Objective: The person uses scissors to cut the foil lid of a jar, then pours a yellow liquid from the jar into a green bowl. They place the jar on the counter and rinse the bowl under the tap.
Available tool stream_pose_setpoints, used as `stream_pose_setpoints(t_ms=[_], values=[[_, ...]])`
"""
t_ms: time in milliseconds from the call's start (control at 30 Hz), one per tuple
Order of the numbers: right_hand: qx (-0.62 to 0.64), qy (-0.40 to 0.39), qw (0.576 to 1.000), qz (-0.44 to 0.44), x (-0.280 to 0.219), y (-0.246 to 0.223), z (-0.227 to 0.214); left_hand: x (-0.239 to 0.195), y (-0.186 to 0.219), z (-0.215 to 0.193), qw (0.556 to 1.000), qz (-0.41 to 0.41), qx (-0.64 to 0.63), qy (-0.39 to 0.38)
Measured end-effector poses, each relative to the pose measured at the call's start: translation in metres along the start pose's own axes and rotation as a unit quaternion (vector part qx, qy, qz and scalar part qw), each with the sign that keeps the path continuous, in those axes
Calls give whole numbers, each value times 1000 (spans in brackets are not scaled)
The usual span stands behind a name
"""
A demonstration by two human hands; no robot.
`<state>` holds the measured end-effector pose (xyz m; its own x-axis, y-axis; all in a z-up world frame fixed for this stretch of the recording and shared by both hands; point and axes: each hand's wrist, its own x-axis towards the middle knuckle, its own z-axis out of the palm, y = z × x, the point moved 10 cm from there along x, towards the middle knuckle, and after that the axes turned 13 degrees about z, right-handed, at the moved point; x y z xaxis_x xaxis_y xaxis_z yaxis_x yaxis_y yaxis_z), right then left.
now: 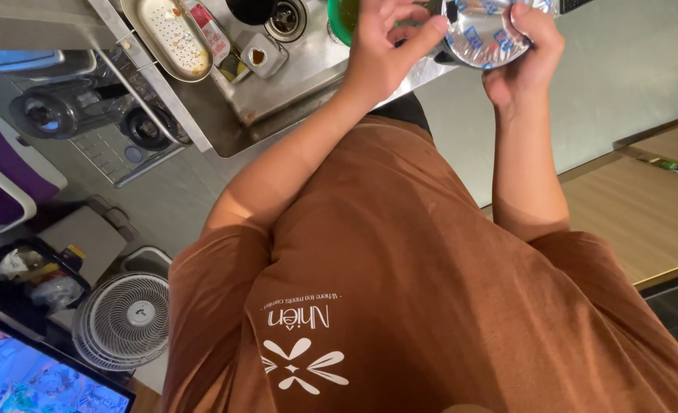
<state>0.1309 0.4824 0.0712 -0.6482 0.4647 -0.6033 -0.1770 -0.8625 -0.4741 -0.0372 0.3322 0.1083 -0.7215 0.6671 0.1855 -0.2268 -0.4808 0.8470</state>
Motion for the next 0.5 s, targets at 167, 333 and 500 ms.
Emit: stream_pose_setpoints(t_ms=[167,333,500], values=[[-86,-41,995,-38,-13,-7,36,10,11,4,991,-7,129,-15],[-16,-14,1000,-1,1,-21,-4,0,-7,-39,994,-103,-3,45],[-37,89,980,-172,21,-93,-68,-14,69,-122,881,39,468,-54]])
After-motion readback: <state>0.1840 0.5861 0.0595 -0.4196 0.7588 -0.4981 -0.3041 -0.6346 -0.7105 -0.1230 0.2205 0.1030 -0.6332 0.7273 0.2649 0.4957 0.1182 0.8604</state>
